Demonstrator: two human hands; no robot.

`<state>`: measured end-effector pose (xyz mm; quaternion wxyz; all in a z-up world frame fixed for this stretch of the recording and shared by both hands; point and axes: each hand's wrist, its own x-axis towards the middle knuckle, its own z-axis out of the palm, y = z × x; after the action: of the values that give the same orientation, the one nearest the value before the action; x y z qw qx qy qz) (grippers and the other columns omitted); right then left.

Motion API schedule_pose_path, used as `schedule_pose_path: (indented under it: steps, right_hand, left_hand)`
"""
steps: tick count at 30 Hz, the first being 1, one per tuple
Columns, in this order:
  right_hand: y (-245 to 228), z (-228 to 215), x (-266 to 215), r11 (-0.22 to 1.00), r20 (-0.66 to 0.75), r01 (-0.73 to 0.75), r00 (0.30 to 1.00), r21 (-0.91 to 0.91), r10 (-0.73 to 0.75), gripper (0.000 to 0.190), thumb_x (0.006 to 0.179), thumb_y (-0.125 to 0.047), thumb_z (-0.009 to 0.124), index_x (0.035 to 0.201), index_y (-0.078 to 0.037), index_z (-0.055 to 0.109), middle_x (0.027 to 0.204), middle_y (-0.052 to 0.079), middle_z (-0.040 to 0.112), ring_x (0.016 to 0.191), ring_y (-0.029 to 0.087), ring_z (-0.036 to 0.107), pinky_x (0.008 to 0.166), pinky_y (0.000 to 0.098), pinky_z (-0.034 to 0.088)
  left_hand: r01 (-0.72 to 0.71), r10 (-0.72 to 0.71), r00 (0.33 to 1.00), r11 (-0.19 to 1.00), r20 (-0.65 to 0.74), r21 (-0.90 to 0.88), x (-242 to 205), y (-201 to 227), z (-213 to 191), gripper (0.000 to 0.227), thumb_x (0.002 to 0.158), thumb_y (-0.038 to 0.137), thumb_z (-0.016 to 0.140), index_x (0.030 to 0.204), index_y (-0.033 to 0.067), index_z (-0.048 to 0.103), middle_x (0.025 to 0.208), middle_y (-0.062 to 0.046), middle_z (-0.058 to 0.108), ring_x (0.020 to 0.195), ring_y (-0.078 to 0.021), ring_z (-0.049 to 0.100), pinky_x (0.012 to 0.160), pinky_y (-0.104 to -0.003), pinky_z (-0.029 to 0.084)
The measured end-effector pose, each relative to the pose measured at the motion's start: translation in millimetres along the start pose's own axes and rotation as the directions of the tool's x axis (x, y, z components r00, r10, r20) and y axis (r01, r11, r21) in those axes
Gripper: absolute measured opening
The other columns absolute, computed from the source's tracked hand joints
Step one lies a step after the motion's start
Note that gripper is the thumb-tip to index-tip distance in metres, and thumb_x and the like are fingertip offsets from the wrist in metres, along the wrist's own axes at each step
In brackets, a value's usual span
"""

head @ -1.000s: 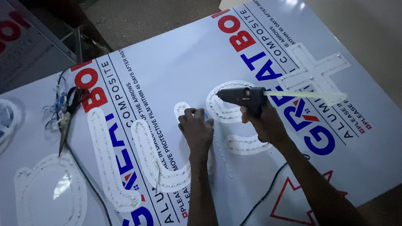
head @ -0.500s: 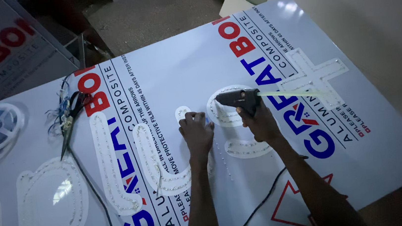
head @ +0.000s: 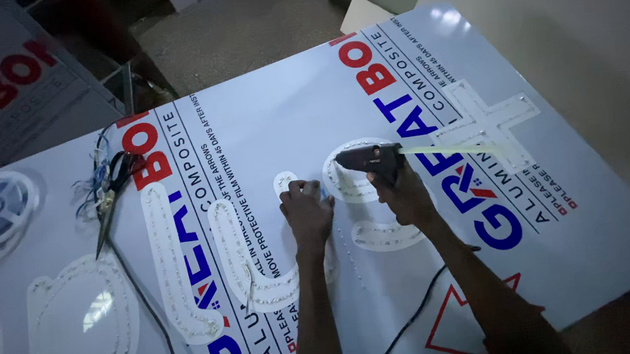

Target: The person uses a hot glue gun to apply adhesive along the edges of white LED letter outlines spelling 'harmap' and 'plus' on a large white board. They carefully trace the contours of each letter with the glue gun while holding the letters in place with their other hand.

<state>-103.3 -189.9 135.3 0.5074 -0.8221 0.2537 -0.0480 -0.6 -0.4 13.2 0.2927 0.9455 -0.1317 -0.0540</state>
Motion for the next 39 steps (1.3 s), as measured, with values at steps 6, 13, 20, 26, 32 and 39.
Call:
schedule_pose_path:
  steps: [6,13,20,26,32,39]
  right_hand:
    - [33.4,5.8,9.7,0.992,-0.022,0.032,0.999,0.126,-0.030,0.039,0.109,-0.036,0.076,0.126,-0.004,0.061,0.075,0.018,0.074,0.075,0.033,0.079,0.082,0.0526,0.060]
    - [14.9,7.6,-1.7,0.998,-0.020,0.036,0.999,0.043,-0.035,0.044,0.104,-0.052,0.079,0.114,-0.012,0.062,0.076,0.015,0.081,0.079,0.034,0.085,0.083,0.0507,0.062]
    - [9.5,-14.0,-16.3,0.999,0.016,0.017,1.000,0.038,-0.017,0.040,0.104,-0.037,0.077,0.117,-0.003,0.061,0.089,0.023,0.081,0.092,0.042,0.083,0.092,0.0612,0.058]
    - [-10.1,-25.2,-29.1,0.968,-0.042,-0.030,0.998,0.247,0.041,0.035,0.104,-0.028,0.078,0.119,0.000,0.062,0.083,0.020,0.077,0.082,0.033,0.081,0.088,0.0489,0.060]
    - [51.5,-10.0,-10.2,0.984,-0.042,0.080,0.996,0.158,-0.074,0.037,0.104,-0.036,0.083,0.110,-0.006,0.063,0.073,0.016,0.080,0.067,0.028,0.082,0.073,0.0403,0.062]
    - [29.3,-16.9,-16.0,0.999,-0.002,-0.025,1.000,-0.041,0.025,0.045,0.106,-0.050,0.078,0.112,-0.007,0.064,0.074,0.014,0.081,0.072,0.031,0.083,0.074,0.0452,0.060]
  left_hand:
    - [0.005,-0.004,1.000,1.000,0.027,-0.027,0.4,0.7,-2.6,0.047,0.100,0.040,0.084,0.141,0.0187,0.075,0.143,-0.014,0.058,0.139,-0.0470,0.055,0.112,-0.058,0.049]
    - [-0.008,0.008,1.000,1.000,-0.011,-0.015,2.7,-3.4,6.7,0.049,0.096,0.044,0.085,0.139,0.0202,0.077,0.142,-0.012,0.059,0.137,-0.0466,0.056,0.112,-0.058,0.051]
    - [-0.045,0.044,0.998,0.999,-0.046,-0.009,2.3,-6.7,2.3,0.046,0.096,0.045,0.084,0.134,0.0197,0.079,0.138,-0.012,0.061,0.133,-0.0472,0.059,0.107,-0.059,0.053]
    - [0.008,-0.008,1.000,1.000,-0.011,-0.002,4.5,-2.5,5.3,0.044,0.096,0.043,0.084,0.134,0.0208,0.078,0.139,-0.010,0.060,0.135,-0.0448,0.057,0.111,-0.054,0.051]
    - [-0.035,0.034,0.998,0.999,-0.049,-0.023,2.8,-5.0,7.2,0.047,0.096,0.043,0.085,0.136,0.0195,0.078,0.139,-0.012,0.061,0.134,-0.0456,0.058,0.111,-0.058,0.050]
    - [-0.026,0.024,0.999,0.997,-0.037,-0.069,3.5,-8.8,8.1,0.045,0.096,0.043,0.083,0.135,0.0209,0.078,0.137,-0.010,0.061,0.136,-0.0437,0.058,0.111,-0.055,0.050]
